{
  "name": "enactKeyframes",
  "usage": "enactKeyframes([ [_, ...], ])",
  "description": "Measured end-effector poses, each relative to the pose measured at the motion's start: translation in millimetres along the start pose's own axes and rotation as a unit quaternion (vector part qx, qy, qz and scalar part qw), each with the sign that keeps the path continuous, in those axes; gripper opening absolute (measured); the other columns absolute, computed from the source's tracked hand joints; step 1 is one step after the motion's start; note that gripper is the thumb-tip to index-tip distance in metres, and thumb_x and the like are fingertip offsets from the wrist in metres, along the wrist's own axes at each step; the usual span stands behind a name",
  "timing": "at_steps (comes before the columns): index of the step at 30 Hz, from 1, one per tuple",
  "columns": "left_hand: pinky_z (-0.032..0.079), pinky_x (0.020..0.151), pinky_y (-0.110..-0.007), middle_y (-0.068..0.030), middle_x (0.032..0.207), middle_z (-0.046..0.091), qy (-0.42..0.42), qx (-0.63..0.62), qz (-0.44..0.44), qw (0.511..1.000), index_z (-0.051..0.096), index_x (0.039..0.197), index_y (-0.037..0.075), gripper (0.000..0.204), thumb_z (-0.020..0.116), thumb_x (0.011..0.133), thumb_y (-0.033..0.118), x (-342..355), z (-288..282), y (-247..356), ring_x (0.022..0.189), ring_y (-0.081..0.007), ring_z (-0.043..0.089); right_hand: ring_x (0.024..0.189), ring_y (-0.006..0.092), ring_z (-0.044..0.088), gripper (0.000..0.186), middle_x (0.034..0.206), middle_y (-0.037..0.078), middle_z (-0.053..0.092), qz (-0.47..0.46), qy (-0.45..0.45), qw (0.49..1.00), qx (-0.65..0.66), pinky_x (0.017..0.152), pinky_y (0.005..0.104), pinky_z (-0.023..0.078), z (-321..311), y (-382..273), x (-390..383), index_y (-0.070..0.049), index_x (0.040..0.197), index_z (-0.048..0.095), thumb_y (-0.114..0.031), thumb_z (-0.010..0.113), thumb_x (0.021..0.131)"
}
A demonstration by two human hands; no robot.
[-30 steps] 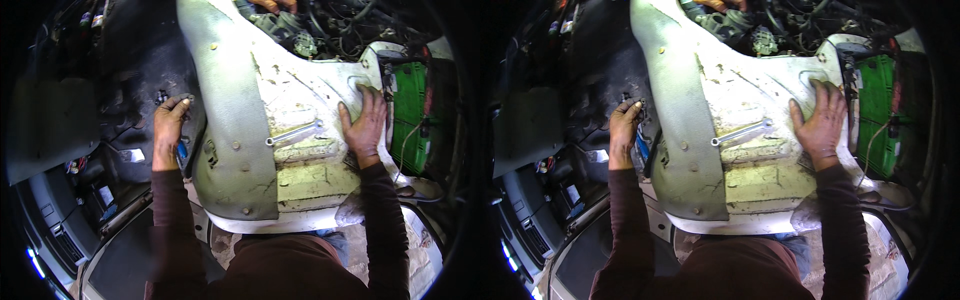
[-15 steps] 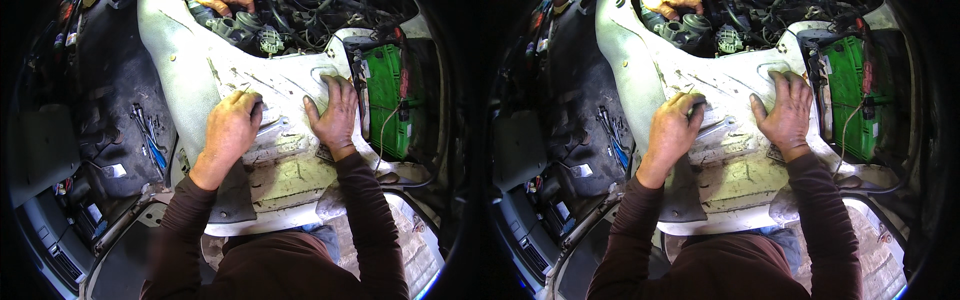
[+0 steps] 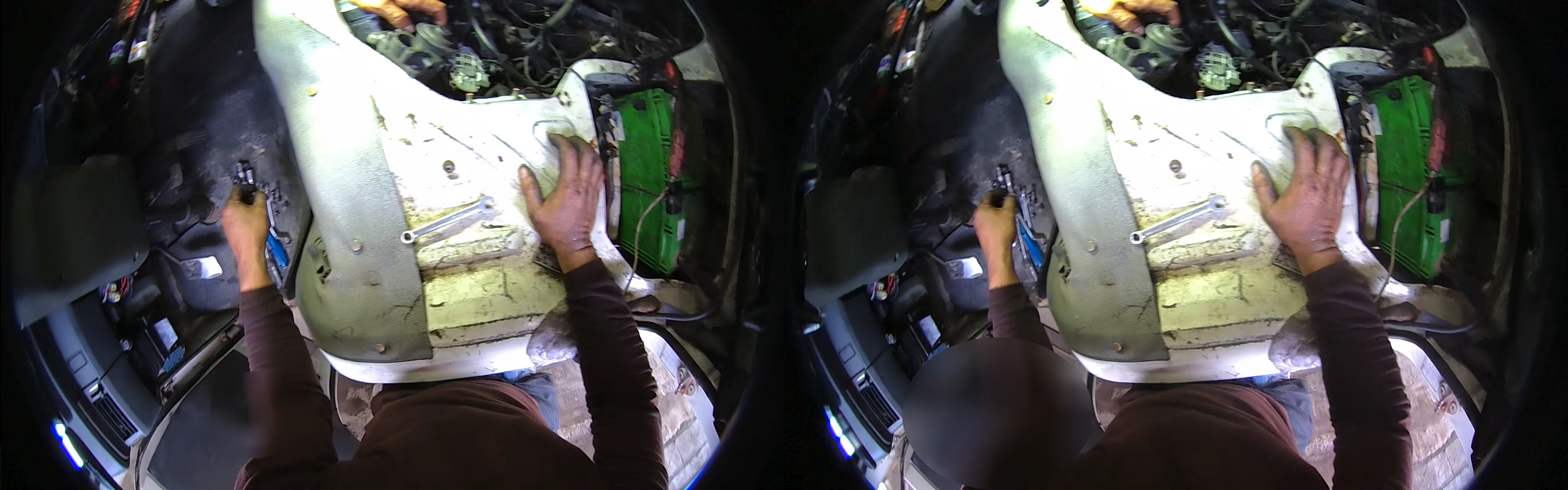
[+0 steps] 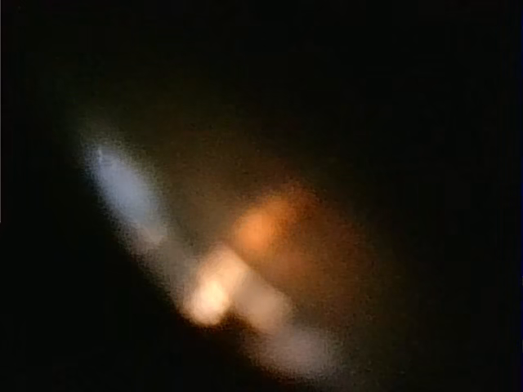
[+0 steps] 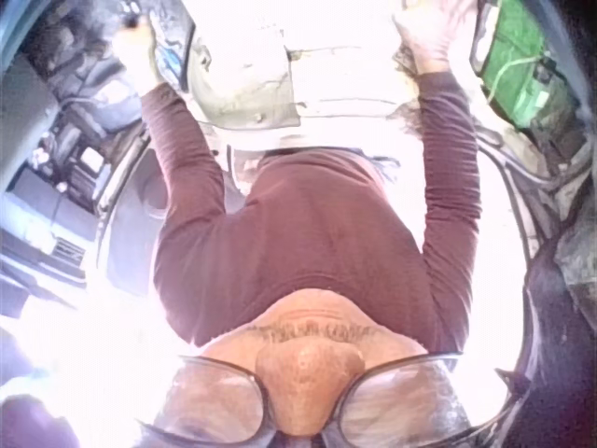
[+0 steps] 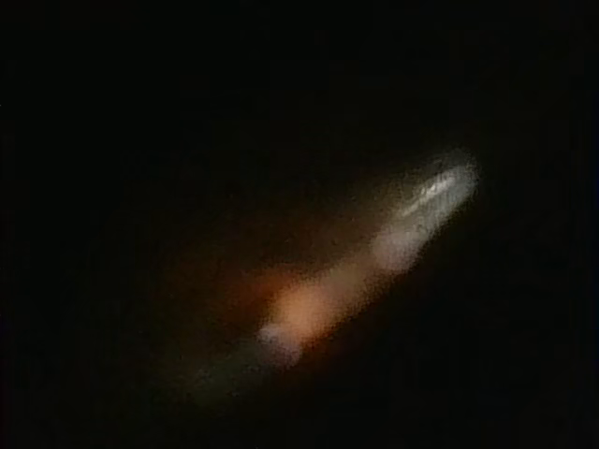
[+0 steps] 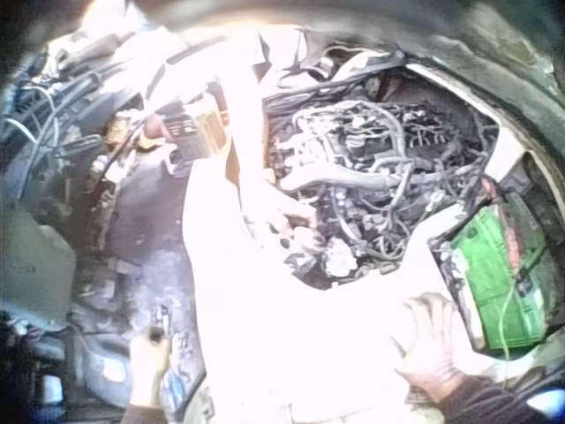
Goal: The person works inside a car's engine bay, using a wrench to tighten bolts on a component near the engine block. The person's hands are visible manipulating the tool and engine parts throughout the clip.
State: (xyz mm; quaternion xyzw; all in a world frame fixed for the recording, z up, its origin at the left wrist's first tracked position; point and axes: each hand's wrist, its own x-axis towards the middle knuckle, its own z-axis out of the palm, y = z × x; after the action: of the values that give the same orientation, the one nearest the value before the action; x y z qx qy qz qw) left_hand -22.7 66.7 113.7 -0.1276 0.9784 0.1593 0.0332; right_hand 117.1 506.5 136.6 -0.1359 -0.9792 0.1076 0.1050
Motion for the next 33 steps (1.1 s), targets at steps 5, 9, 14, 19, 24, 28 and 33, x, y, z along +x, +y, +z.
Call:
enactKeyframes([
  [5, 0.05, 0.09, -0.04, -0.019, 0.107, 0.069, -0.089, 0.048, 0.01, 0.995, 0.067, 0.109, 0.003, 0.037, 0.071, 0.079, 0.023, 21.8, 31.9, -85.6, 0.103, -0.0336, 0.065, 0.122, 0.0375, 0.04, 0.062, 0.129, 0.019, 0.045, -0.021, 0.018, 0.999, -0.026, 0.106, 0.0501, 0.03, 3.8, 1.3, -1.7, -0.009, 0.132, 0.048, -0.038, 0.068, 0.081],
  [9, 0.05, 0.091, -0.039, -0.019, 0.109, 0.068, -0.114, 0.029, -0.008, 0.993, 0.067, 0.11, 0.003, 0.038, 0.071, 0.078, 0.023, 26.2, 49.0, -103.5, 0.104, -0.0338, 0.065, 0.122, 0.0363, 0.042, 0.059, 0.129, 0.017, 0.047, -0.03, 0.036, 0.998, -0.032, 0.106, 0.0487, 0.03, 5.1, 4.1, -3.7, -0.011, 0.132, 0.048, -0.035, 0.068, 0.082],
  [14, 0.05, 0.091, -0.038, -0.0182, 0.109, 0.069, -0.08, 0.014, -0.049, 0.995, 0.068, 0.109, 0.004, 0.035, 0.07, 0.078, 0.021, 23.2, 63.6, -145.4, 0.105, -0.0324, 0.065, 0.121, 0.0357, 0.043, 0.059, 0.127, 0.016, 0.047, -0.035, 0.045, 0.997, -0.041, 0.106, 0.0479, 0.03, 13.0, 3.7, -4.7, -0.01, 0.132, 0.047, -0.035, 0.068, 0.083],
  [19, 0.049, 0.091, -0.038, -0.0174, 0.107, 0.068, -0.026, -0.044, -0.092, 0.994, 0.07, 0.104, 0.006, 0.031, 0.072, 0.077, 0.021, 0.9, 81.1, -180.8, 0.103, -0.0326, 0.064, 0.12, 0.036, 0.044, 0.058, 0.125, 0.017, 0.049, -0.05, 0.054, 0.996, -0.054, 0.104, 0.0472, 0.032, 13.0, 3.9, -3.6, -0.009, 0.131, 0.049, -0.037, 0.067, 0.084],
  [24, 0.047, 0.095, -0.041, -0.0204, 0.122, 0.055, -0.006, 0.029, -0.029, 0.999, 0.063, 0.112, 0.006, 0.041, 0.074, 0.076, 0.022, -19.6, 78.0, -159.0, 0.111, -0.0367, 0.057, 0.121, 0.0396, 0.044, 0.057, 0.128, 0.02, 0.048, -0.035, 0.042, 0.996, -0.067, 0.105, 0.0488, 0.032, 12.9, 7.8, -5.4, -0.008, 0.132, 0.048, -0.04, 0.063, 0.087],
  [28, 0.046, 0.097, -0.043, -0.0193, 0.123, 0.051, 0.0, 0.031, -0.02, 0.999, 0.059, 0.118, 0.009, 0.047, 0.075, 0.076, 0.023, -22.8, 78.2, -166.7, 0.116, -0.0386, 0.052, 0.122, 0.0383, 0.044, 0.054, 0.129, 0.019, 0.048, -0.062, 0.047, 0.996, -0.05, 0.106, 0.0479, 0.031, 18.2, 10.8, -7.0, -0.007, 0.132, 0.048, -0.036, 0.063, 0.089],
  [33, 0.047, 0.094, -0.042, -0.0175, 0.116, 0.052, 0.027, 0.036, 0.043, 0.998, 0.064, 0.111, 0.009, 0.04, 0.074, 0.076, 0.024, -15.8, 78.7, -141.3, 0.111, -0.0371, 0.054, 0.121, 0.0375, 0.044, 0.052, 0.128, 0.019, 0.049, -0.079, 0.06, 0.993, -0.056, 0.106, 0.0469, 0.031, 17.3, 13.0, -6.7, -0.006, 0.132, 0.048, -0.031, 0.063, 0.089],
])
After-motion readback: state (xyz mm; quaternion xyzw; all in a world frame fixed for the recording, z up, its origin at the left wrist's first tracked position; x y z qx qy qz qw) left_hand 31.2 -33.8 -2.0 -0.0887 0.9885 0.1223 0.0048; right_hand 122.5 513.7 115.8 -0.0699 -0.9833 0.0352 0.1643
